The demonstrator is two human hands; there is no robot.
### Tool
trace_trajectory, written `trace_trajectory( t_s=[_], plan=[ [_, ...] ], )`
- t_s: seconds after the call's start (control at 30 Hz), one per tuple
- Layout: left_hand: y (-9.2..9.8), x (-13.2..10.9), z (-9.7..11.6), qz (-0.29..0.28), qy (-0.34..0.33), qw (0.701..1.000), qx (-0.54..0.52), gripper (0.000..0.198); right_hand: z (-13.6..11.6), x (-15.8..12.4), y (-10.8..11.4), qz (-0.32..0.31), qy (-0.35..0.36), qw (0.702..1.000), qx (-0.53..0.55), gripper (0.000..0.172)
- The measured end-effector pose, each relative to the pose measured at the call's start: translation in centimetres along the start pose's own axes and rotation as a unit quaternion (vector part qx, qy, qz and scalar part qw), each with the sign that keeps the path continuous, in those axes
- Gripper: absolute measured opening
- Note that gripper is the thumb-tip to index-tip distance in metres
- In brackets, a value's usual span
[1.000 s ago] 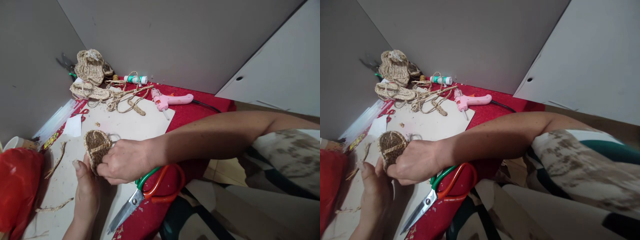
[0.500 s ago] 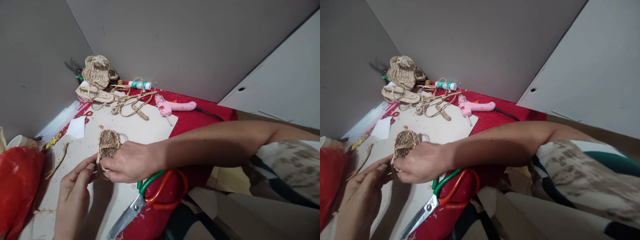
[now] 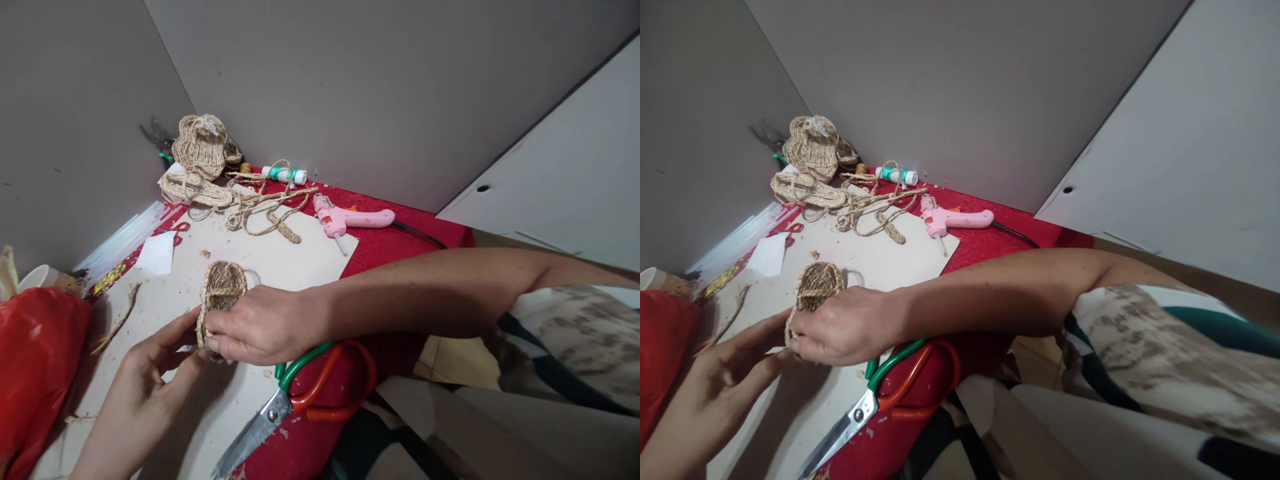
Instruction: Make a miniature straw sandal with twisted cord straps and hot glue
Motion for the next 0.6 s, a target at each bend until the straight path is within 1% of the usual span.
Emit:
trace_trajectory(
  t_s=[0.07, 0.13, 0.23, 0.33, 0.47, 0.53, 0.6],
  plan=[
    [0.1, -0.2, -0.1, -0.007, -0.011, 1.000, 0.018, 0.049, -0.1, 0.0, 0.0, 0.007, 0.011, 1.000, 0.024, 0.033],
    [0.2, -0.5, -0.2, -0.010, -0.023, 0.999, 0.041, 0.056, -0.1, 0.0, 0.1, 0.011, 0.018, 0.999, 0.044, 0.032],
    [0.2, -0.8, -0.1, -0.018, -0.042, 0.996, 0.074, 0.062, -0.2, 0.0, 0.2, 0.012, 0.016, 0.999, 0.045, 0.028],
    [0.0, -1.0, 0.5, -0.023, -0.079, 0.992, 0.095, 0.052, -0.4, 0.0, 0.2, 0.007, 0.011, 0.999, 0.030, 0.028],
    [-0.3, -1.0, 1.3, -0.011, -0.149, 0.981, 0.123, 0.033, -0.4, -0.1, 0.1, -0.009, 0.012, 1.000, 0.024, 0.028],
    [-0.5, -1.0, 1.3, -0.012, -0.169, 0.977, 0.130, 0.030, -0.4, -0.1, 0.0, -0.008, 0.024, 0.999, 0.034, 0.027],
    [-0.7, -0.9, 1.1, -0.015, -0.171, 0.977, 0.127, 0.029, -0.4, -0.1, 0.0, -0.001, 0.036, 0.998, 0.043, 0.026]
  ],
)
Point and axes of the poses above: each hand's wrist, its own x-axis towards the middle knuckle, its own y-axis out of the back of the hand, z = x × y, the point moved 3 cm from there along x, towards the middle knuckle, and after that the axes turned 1 degree about z, right-handed, at the moved point
